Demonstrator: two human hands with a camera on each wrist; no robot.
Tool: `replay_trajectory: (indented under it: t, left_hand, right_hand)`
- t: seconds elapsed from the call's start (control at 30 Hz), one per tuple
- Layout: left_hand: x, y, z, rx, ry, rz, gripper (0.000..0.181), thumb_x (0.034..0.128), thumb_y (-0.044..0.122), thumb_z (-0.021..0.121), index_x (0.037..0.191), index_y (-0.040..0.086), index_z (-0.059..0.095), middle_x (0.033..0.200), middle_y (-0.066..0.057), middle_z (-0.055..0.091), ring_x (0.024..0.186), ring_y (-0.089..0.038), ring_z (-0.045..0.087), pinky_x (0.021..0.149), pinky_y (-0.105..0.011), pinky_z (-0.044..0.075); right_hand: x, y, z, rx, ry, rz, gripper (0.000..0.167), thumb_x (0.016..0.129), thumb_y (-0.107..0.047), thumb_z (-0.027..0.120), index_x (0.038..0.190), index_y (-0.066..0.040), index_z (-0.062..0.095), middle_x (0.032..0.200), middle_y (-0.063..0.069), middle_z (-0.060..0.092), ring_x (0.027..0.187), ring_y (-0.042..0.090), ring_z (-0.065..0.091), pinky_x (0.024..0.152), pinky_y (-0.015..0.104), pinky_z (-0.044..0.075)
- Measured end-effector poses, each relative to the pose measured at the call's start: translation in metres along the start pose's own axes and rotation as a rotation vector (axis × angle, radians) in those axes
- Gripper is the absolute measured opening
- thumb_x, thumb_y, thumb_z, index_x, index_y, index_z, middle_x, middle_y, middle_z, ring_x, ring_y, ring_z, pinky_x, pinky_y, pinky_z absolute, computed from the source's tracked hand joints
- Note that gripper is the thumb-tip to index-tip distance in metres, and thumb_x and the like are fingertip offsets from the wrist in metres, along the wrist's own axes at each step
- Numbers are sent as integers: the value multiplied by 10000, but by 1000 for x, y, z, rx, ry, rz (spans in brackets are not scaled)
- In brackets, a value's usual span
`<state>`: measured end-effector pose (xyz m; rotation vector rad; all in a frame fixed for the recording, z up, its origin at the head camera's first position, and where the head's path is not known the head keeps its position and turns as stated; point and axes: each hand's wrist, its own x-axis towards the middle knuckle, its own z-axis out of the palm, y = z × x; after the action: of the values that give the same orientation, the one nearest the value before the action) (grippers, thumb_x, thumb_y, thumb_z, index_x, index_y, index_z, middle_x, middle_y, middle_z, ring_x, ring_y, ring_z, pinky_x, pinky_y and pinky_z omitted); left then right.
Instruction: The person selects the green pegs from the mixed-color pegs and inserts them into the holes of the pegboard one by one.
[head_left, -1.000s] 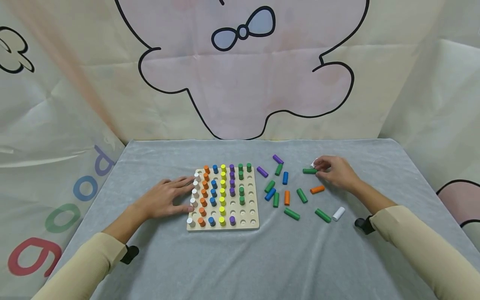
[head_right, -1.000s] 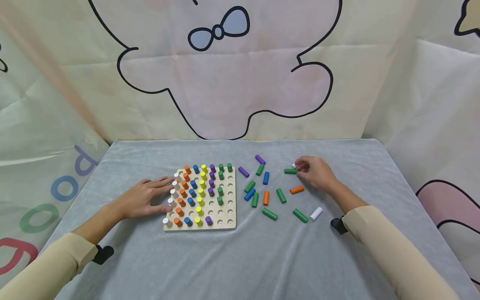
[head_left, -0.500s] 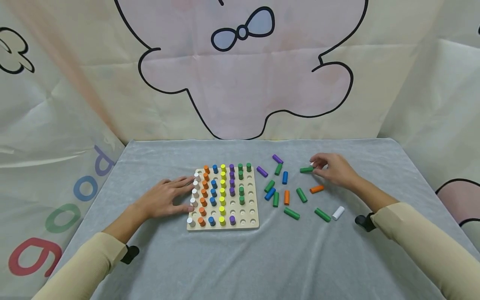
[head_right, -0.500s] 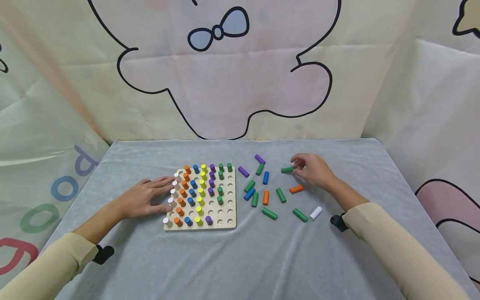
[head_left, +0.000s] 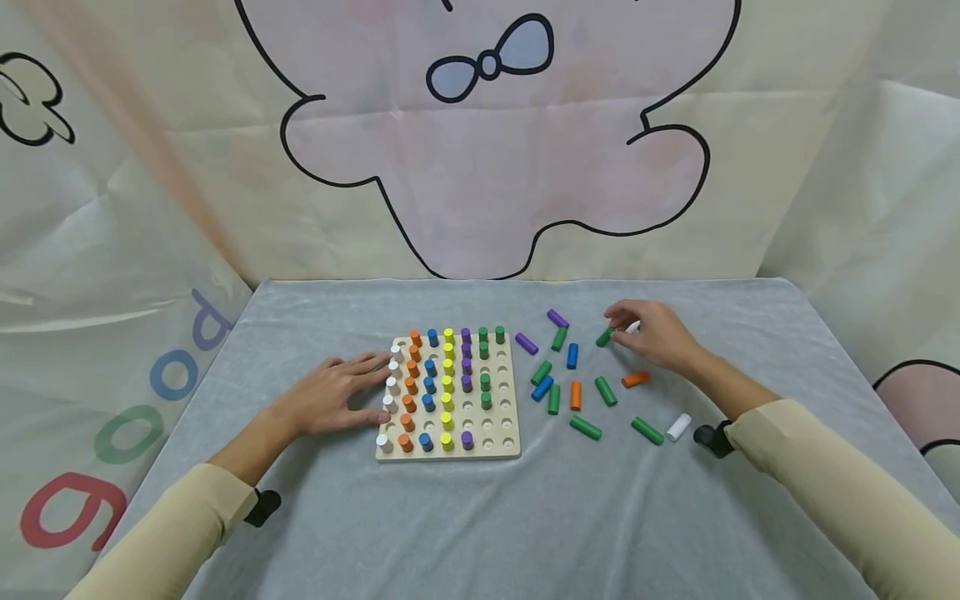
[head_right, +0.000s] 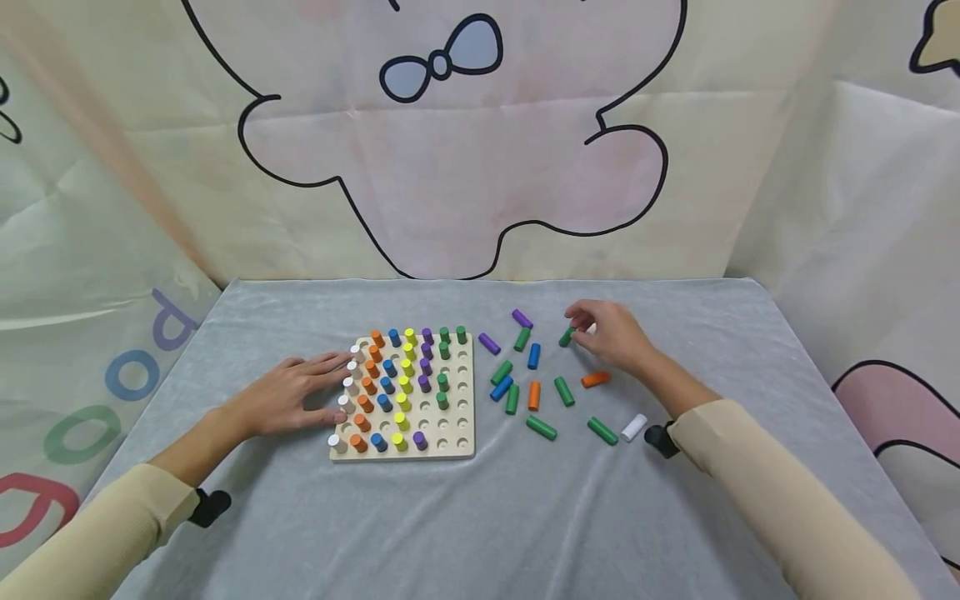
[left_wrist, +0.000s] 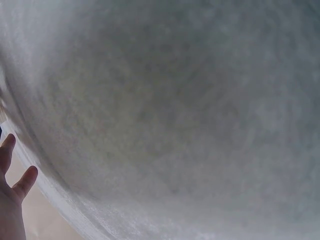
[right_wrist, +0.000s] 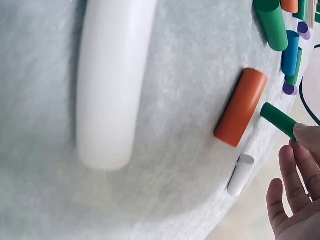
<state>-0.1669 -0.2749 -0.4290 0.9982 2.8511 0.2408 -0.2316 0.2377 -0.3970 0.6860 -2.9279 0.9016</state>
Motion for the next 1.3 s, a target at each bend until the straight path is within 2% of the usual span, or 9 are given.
replay_trajectory:
  t: [0.3,0.7,1.0,1.17,1.3]
  left_hand:
    - [0,1,0,-6,0,-5,829,892,688,555,1504,136,457,1598,-42,342,1445,-332,345,1025,-610,367]
    - [1,1,-1,5,-9,-6,830,892,689,552,1506,140,455,1597,-47,344,1446,-321,345,1020,-608,372]
    - [0,1,0,6,-7,-8,823,898,677,557,1507,134,451,1600,-50,337,1446,-332,343,1014,-616,374]
    - [1,1,-1,1,-6,-8,827,893,676,565,1505,132,453,1601,-49,335,1447,-326,342,1015,-618,373]
    - [1,1,-1,6,-12,-12,829,891,679,562,1503,129,457,1598,-56,341,1444,-334,346,1016,-623,372]
  right_hand:
    - [4,-2,9,0,23,-11,264,896,22,693,1156,51,662,993,153,716,914,301,660,834,514,499]
    - [11,-10,11,39,29,-41,255,898,27,691,1152,36,667,990,139,703,907,282,648,829,495,506]
    - [22,-31,11,49,16,-64,269,902,1,697,1168,28,667,1005,132,706,907,268,648,821,475,515]
    - [25,-47,18,88,1,-97,266,898,7,699,1159,47,666,1028,150,707,900,266,645,814,481,524]
    - [28,-60,26,104,-10,-121,265,897,-6,707,1158,25,676,1034,125,711,890,236,645,799,434,523]
